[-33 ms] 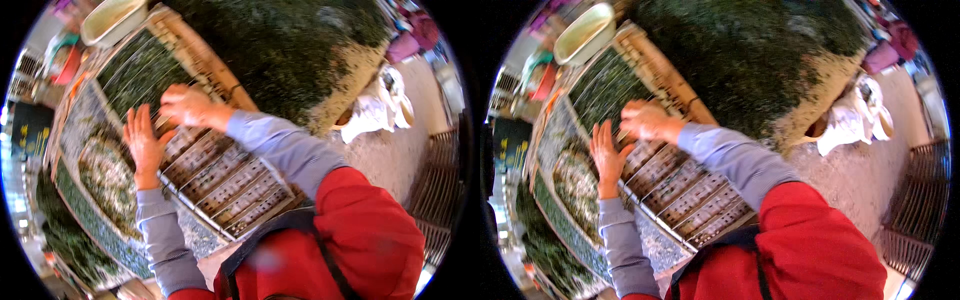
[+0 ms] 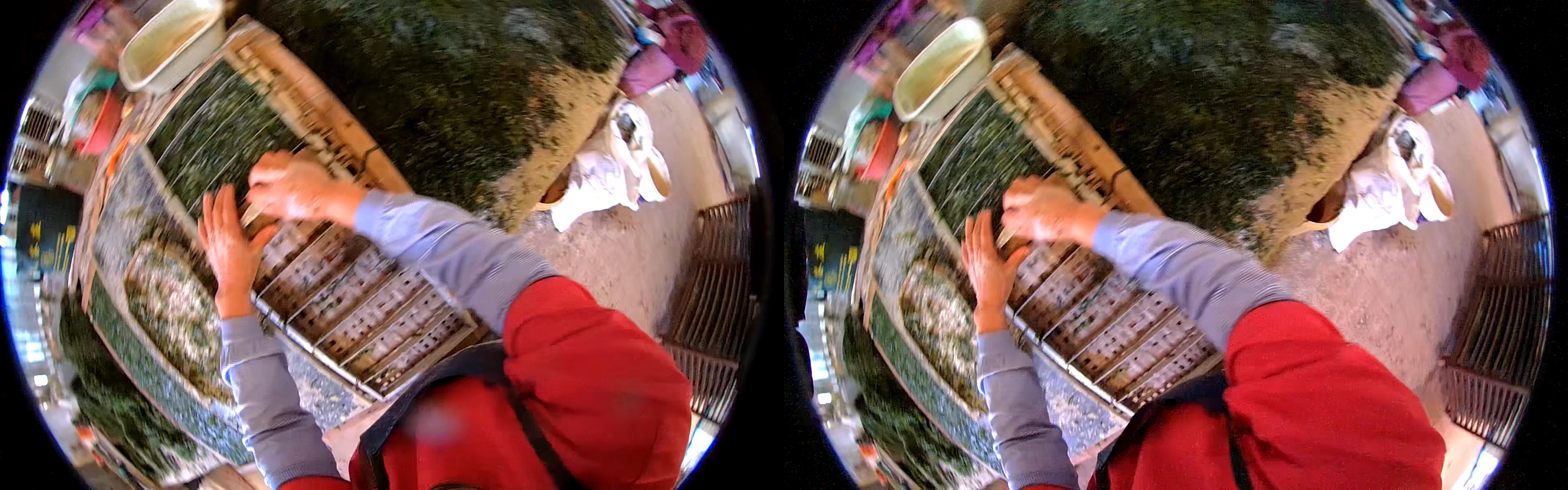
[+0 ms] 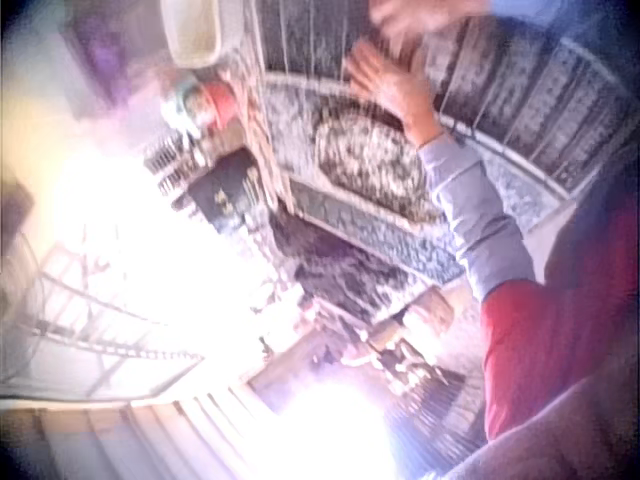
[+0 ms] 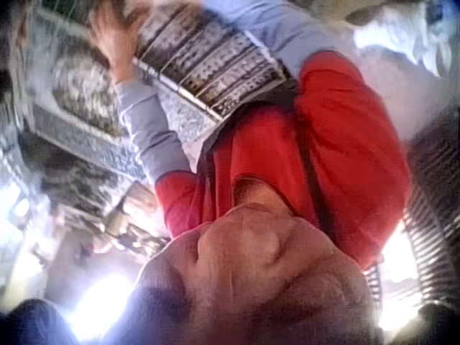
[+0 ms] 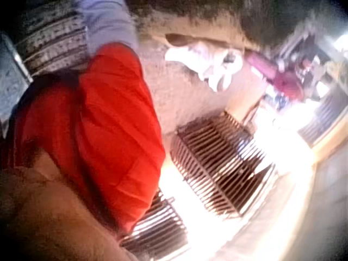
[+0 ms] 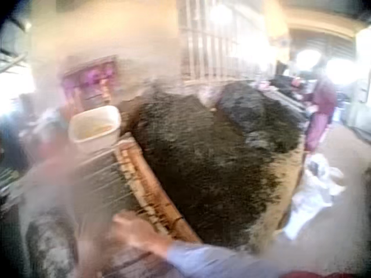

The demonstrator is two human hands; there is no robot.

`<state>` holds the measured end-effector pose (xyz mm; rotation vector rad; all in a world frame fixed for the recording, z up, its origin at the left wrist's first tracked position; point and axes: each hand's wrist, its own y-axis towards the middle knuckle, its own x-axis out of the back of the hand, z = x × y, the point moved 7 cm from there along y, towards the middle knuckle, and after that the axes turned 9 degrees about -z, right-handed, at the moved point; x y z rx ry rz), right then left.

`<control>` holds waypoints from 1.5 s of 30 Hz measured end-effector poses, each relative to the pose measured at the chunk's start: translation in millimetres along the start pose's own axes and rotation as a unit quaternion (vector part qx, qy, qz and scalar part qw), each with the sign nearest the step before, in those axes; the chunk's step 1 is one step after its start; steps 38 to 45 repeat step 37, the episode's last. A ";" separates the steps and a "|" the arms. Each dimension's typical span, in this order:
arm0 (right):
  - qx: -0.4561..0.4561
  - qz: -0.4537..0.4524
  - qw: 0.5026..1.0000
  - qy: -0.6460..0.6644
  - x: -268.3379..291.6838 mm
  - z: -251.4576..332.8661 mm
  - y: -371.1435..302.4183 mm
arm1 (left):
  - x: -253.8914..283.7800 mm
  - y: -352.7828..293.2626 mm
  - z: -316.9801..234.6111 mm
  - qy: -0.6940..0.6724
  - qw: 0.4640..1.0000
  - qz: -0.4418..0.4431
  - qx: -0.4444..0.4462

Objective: The person spreads green leaves over a wooden lattice rack and a flat stone surface by hand, then uses a wooden handle to press and move the leaves across the stone.

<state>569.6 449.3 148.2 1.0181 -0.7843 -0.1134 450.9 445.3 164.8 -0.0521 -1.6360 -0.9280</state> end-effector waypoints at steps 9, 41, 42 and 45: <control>-0.125 -0.080 0.982 0.113 104.6 -38.3 -28.8 | -28.1 4.0 4.8 0.014 1.000 -0.013 0.023; -0.211 0.164 0.949 -0.168 243.0 -160.5 -107.9 | 5.4 64.8 -77.3 -0.078 0.993 -0.053 0.068; -0.211 0.164 0.949 -0.168 243.0 -160.5 -107.9 | 5.4 64.8 -77.3 -0.078 0.993 -0.053 0.068; -0.211 0.164 0.949 -0.168 243.0 -160.5 -107.9 | 5.4 64.8 -77.3 -0.078 0.993 -0.053 0.068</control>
